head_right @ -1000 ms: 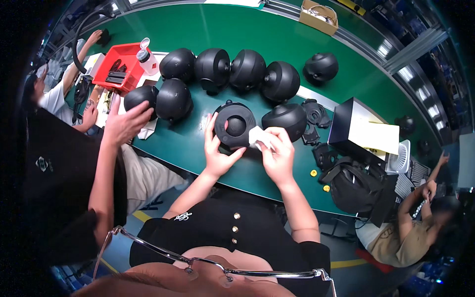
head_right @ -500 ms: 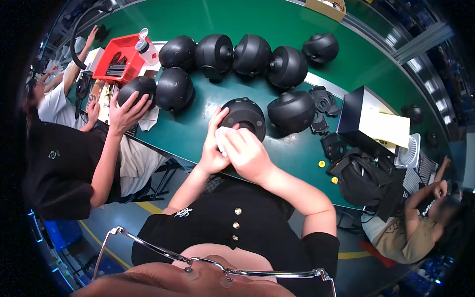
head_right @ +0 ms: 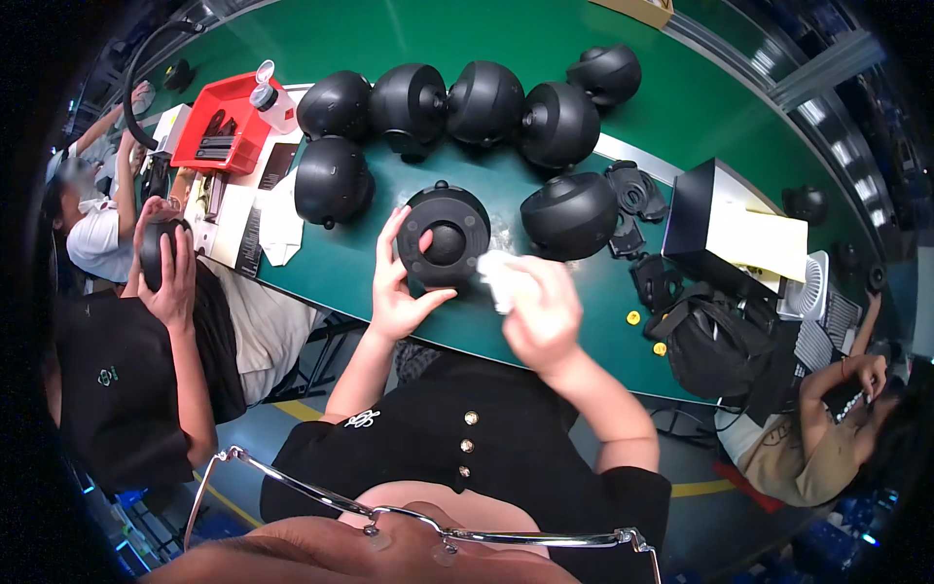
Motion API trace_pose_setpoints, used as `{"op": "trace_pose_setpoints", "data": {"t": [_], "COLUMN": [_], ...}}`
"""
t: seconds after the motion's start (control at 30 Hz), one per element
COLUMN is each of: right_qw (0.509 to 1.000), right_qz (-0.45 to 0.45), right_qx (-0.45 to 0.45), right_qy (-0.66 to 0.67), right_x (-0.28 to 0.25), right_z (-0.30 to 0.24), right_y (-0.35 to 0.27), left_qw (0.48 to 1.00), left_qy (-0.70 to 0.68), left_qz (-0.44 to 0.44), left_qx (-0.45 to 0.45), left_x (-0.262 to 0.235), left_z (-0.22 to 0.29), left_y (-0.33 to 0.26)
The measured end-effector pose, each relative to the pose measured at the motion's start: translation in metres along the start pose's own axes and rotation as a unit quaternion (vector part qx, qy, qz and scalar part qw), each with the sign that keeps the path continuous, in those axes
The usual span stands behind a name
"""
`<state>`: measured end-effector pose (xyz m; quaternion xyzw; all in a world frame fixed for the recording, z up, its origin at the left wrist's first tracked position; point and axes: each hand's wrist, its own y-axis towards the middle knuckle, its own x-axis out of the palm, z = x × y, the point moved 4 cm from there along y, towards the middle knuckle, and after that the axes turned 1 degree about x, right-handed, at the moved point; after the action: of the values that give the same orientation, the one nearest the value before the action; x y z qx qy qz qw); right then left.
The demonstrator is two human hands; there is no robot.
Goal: The person cleans camera components with a cloth by picking up each device, wiping its surfaces, and placing it on the table.
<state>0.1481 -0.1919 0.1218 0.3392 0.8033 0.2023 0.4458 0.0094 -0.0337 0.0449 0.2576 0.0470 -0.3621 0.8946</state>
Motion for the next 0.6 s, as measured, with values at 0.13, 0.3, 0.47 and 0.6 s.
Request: {"op": "trace_pose_setpoints", "data": {"t": [0.13,0.3,0.47,0.6], "right_qw": [0.995,0.996,0.989,0.999], "right_qz": [-0.059,-0.07,0.063,-0.044], "right_qx": [-0.079,0.013,0.097,-0.026], "right_qy": [-0.005,-0.061,-0.089,-0.012], "right_x": [0.056,0.027,0.009,0.032], "right_z": [-0.026,0.001,0.019,-0.002], "right_y": [-0.006,-0.017,-0.013,-0.012], "left_qw": [0.997,0.999,1.0,1.0], "left_qy": [0.063,0.029,0.016,0.012], "left_qz": [-0.031,0.017,0.002,-0.015], "left_qx": [0.031,-0.003,-0.001,0.024], "left_x": [0.009,0.008,0.008,0.009], "left_z": [0.009,0.011,0.009,0.008], "left_y": [-0.001,-0.001,-0.005,-0.006]}}
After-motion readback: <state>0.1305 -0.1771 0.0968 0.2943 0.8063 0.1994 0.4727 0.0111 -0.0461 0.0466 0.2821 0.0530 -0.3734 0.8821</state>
